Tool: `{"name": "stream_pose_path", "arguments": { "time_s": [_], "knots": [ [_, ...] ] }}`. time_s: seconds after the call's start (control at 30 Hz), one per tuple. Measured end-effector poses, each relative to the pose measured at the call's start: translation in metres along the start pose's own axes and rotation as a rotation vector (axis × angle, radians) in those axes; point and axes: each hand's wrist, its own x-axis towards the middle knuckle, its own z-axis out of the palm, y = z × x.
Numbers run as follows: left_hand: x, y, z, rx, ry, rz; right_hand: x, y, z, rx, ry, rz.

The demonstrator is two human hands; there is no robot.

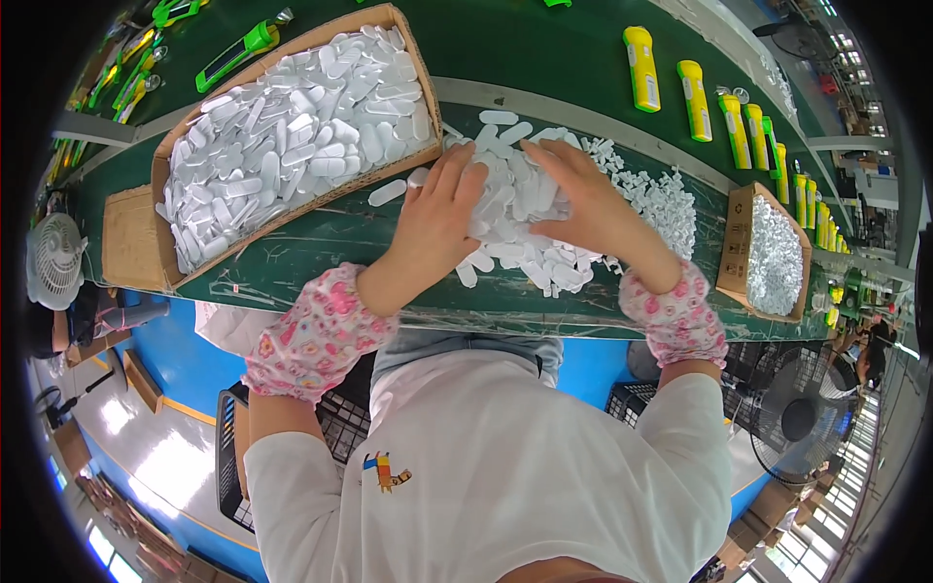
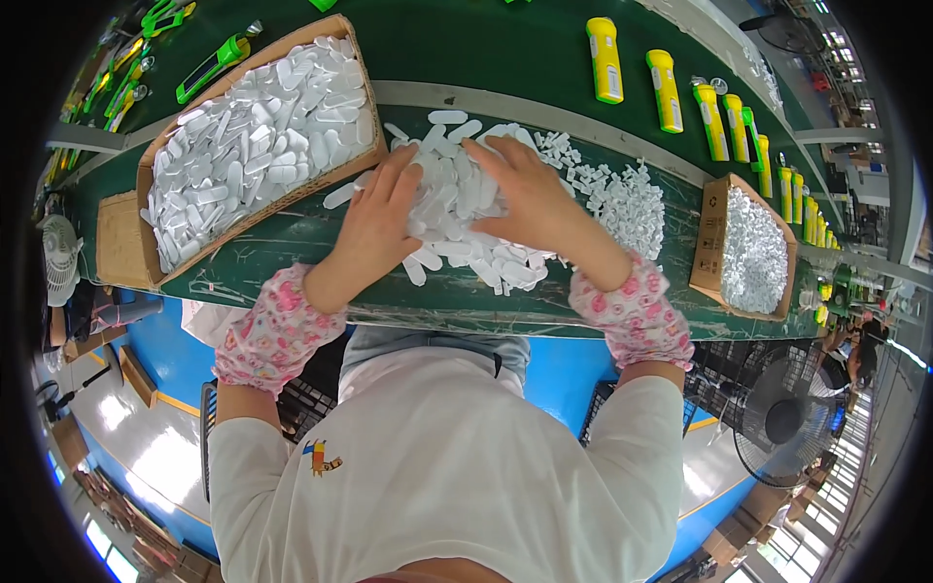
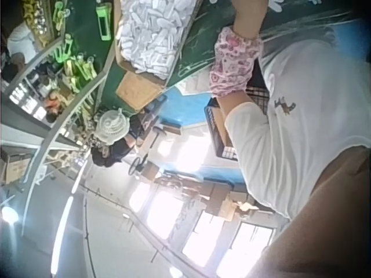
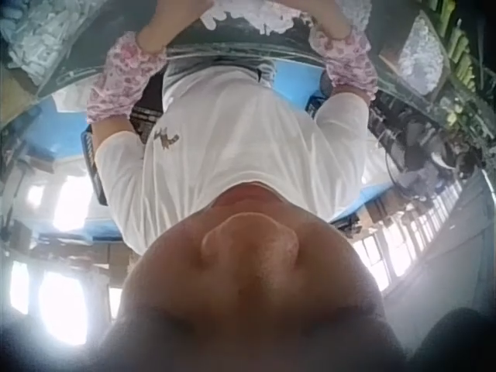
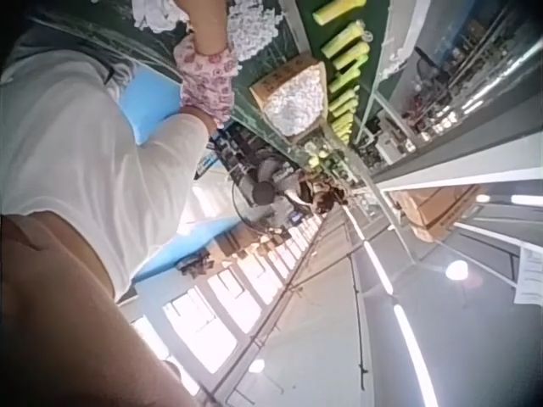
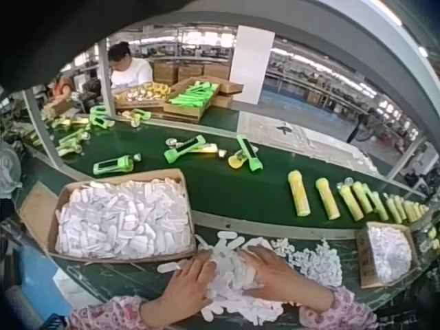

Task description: Assembling flashlight components by attaching white plastic inserts to the yellow and green flashlight bodies on a conveyor belt.

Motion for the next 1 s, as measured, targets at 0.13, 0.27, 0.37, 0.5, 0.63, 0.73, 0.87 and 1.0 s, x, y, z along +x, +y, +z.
{"name": "stream_pose_path", "arguments": {
  "time_s": [0.13, 0.27, 0.37, 0.5, 0.63, 0.73, 0.87, 1.0],
  "knots": [
    [-0.032, -0.017, -0.053, -0.175, -0.005, -0.084, 0.018, -0.009, -0.053, 0.025, -0.255, 0.021],
    [-0.057, -0.031, -0.060, -0.385, 0.126, -0.104, 0.081, -0.025, -0.050, 0.179, -0.083, 0.085],
    [-0.061, -0.039, -0.068, -0.531, 0.346, -0.224, 0.141, -0.030, -0.012, 0.367, 0.021, 0.112],
    [-0.097, -0.076, -0.066, -0.569, 0.522, -0.268, 0.199, -0.033, 0.034, 0.359, -0.074, 0.223],
    [-0.135, -0.140, -0.122, 0.186, 1.152, -0.580, 0.202, -0.038, 0.023, 0.561, -0.187, 0.427],
    [-0.180, -0.219, -0.144, 0.520, 0.933, -0.786, 0.198, -0.048, 0.026, 0.804, -0.194, 0.443],
    [-0.191, -0.250, -0.159, 0.119, 1.019, -0.907, 0.203, -0.033, 0.045, 0.830, -0.007, 0.417],
    [-0.216, -0.280, -0.164, -0.237, 0.928, -0.956, 0.200, -0.042, 0.057, 0.716, 0.158, 0.205]
  ]
}}
